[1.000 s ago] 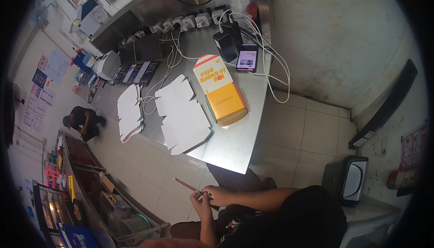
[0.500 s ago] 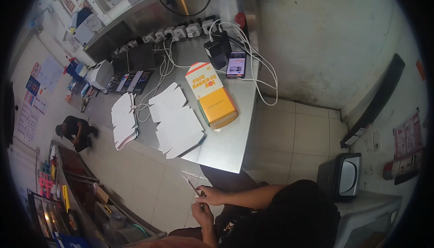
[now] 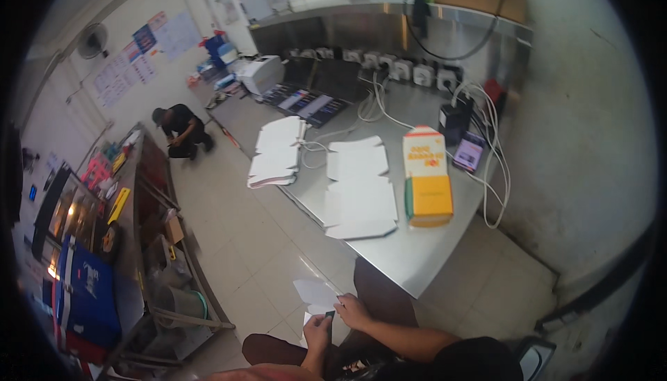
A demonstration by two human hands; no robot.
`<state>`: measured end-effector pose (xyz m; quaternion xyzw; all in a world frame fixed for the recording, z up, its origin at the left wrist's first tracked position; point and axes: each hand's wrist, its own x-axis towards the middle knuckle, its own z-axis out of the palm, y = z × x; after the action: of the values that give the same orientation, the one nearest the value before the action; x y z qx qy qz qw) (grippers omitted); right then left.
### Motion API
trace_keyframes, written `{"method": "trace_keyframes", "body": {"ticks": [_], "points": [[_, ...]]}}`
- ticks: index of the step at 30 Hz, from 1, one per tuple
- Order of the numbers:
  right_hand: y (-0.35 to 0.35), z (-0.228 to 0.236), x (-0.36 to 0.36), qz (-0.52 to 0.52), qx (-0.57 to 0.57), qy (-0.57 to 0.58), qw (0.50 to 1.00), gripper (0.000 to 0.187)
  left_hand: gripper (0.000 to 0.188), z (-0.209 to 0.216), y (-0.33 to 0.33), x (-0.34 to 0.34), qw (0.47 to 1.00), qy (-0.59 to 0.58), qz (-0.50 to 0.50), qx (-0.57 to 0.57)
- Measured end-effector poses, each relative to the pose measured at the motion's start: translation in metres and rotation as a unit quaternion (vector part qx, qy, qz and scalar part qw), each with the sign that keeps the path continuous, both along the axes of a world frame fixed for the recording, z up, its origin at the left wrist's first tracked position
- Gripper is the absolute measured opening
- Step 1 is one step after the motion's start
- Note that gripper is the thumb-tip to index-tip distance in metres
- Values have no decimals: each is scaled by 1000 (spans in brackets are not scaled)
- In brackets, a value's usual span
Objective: The person sits on the floor and assembles small rectangular boxes from flat cardboard pieces. They fold the sides and apply adhesive strips to secure the flaps, stacking the finished boxes on the counter.
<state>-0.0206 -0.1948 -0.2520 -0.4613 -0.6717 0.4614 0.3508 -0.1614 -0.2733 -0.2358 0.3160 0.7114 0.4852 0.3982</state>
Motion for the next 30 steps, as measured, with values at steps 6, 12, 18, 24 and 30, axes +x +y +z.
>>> {"method": "trace_keyframes", "body": {"ticks": [6,12,18,24,30], "points": [[-4,25,1,-2,93,-29,995,18,12,13,8,-2,994,-103,4,-33],[-9,37,-1,22,62,24,998,22,9,33,17,5,989,-145,28,-1],[-12,44,-3,66,40,-4,997,32,11,18,25,-1,982,-162,61,74],[-16,73,-10,97,131,-130,978,44,12,47,32,6,967,-119,142,174],[-11,96,-15,140,170,-193,956,57,12,52,28,-3,957,-207,136,152]]}}
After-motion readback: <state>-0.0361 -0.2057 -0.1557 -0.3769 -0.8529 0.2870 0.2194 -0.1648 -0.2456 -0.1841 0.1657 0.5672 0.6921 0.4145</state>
